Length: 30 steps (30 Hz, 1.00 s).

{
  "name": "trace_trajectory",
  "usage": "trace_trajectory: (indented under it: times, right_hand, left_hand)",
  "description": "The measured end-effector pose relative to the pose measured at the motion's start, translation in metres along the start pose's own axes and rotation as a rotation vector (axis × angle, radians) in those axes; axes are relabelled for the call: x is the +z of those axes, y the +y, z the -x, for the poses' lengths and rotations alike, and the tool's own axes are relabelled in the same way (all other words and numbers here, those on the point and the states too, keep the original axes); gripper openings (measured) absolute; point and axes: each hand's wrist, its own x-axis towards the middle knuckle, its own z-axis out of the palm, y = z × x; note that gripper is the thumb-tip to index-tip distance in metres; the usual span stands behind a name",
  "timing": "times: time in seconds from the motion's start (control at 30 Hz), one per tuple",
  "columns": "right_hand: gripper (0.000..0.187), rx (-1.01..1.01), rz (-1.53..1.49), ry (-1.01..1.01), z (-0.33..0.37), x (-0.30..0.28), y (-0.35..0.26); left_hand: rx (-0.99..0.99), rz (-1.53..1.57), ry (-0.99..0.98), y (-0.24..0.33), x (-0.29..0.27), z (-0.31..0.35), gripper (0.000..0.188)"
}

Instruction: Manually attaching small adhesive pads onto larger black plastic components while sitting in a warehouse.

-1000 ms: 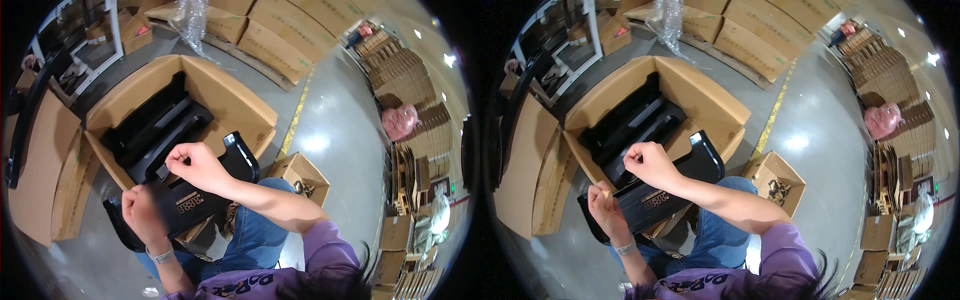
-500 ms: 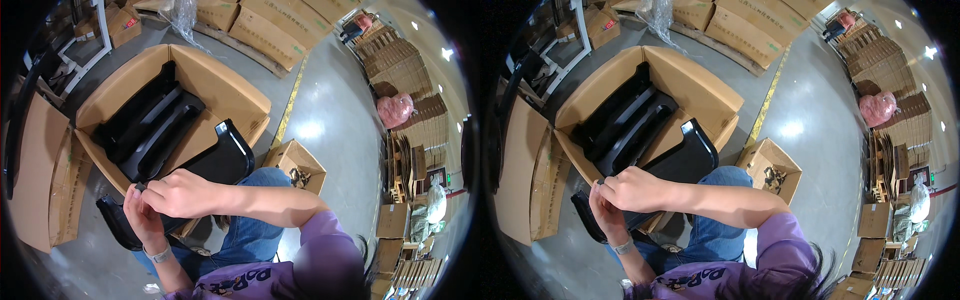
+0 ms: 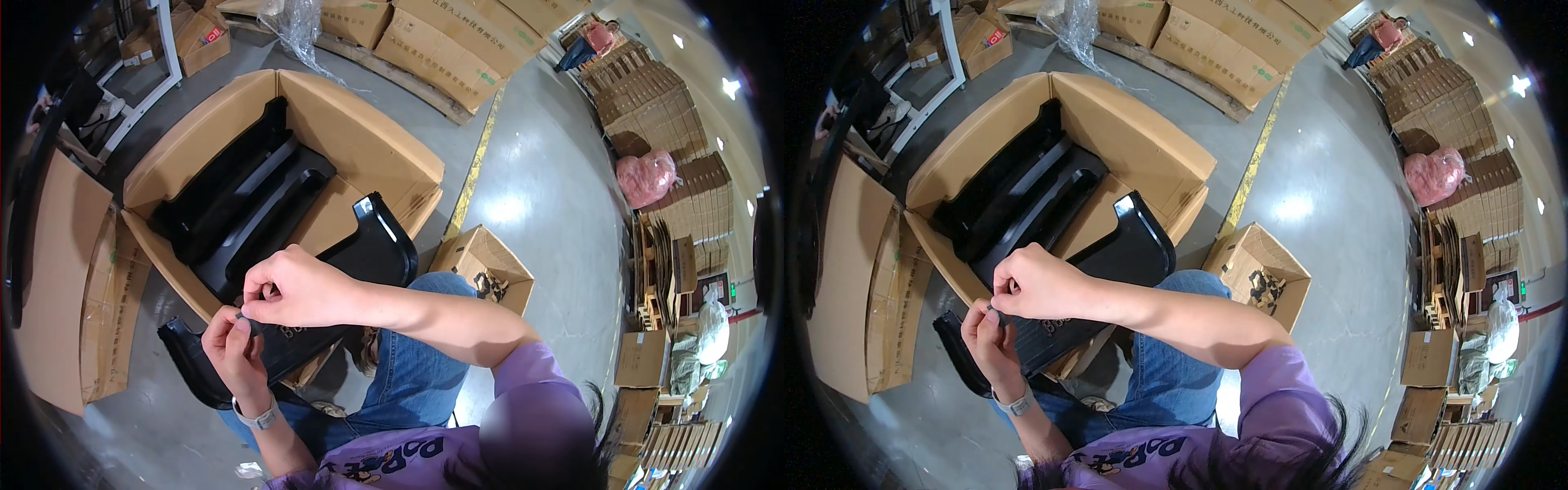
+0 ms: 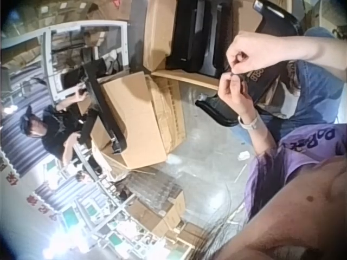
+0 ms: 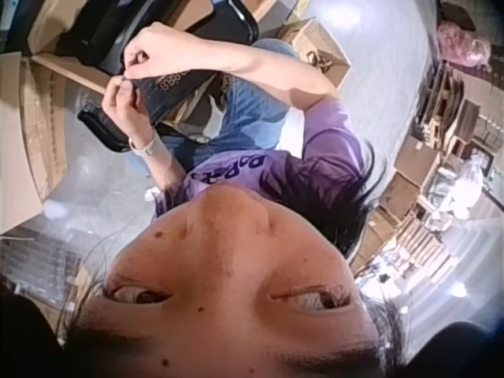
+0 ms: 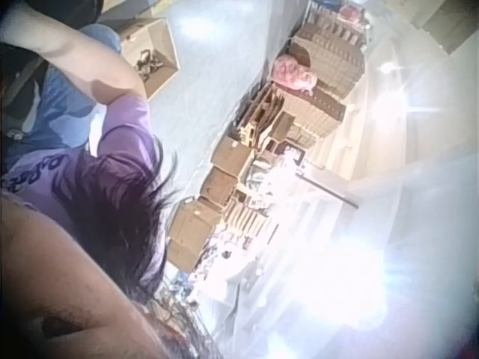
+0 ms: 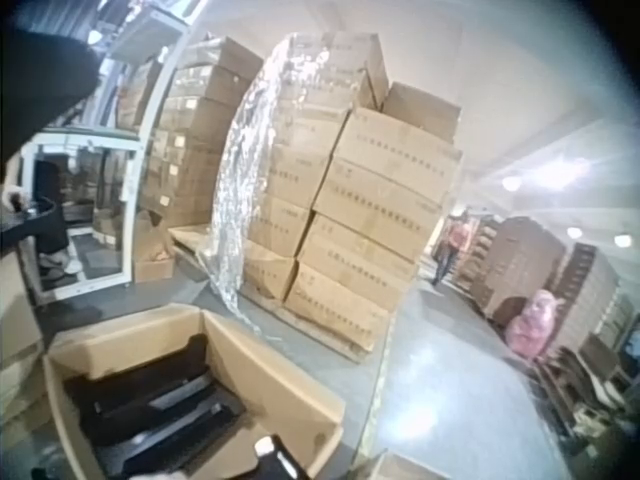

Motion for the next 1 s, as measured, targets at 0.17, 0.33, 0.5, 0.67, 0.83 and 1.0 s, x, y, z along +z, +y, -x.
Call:
trace_trajectory:
  times: [0.17, 0.33, 0.5, 0.67, 0.83, 1.0]
  right_hand:
    - [0.014, 0.044, -0.045, -0.020, 0.001, -0.005, -0.003]
    - [0.012, 0.022, 0.060, -0.070, -0.003, -0.009, 0.004]
    - [0.012, 0.154, 0.187, 0.009, -0.014, -0.041, 0.030]
    - [0.013, 0.619, -0.033, -0.093, -0.009, -0.062, 0.092]
    - [0.008, 0.778, -0.187, -0.367, 0.013, -0.036, 0.139]
    - [0.013, 0.789, -0.133, -0.393, 0.025, -0.024, 0.155]
  left_hand:
    - [0.011, -0.075, 0.009, 0.001, 0.001, 0.001, 0.012]
    - [0.092, -0.413, -0.019, 0.002, 0.004, -0.002, 0.020]
    - [0.050, -1.220, -0.172, 0.005, 0.000, -0.010, 0.024]
    - [0.030, -1.671, -0.283, -0.030, -0.028, -0.001, 0.022]
    - [0.012, -1.744, -0.219, -0.038, -0.025, 0.000, 0.031]
    - [-0.046, -1.794, -0.277, -0.042, -0.024, 0.001, 0.050]
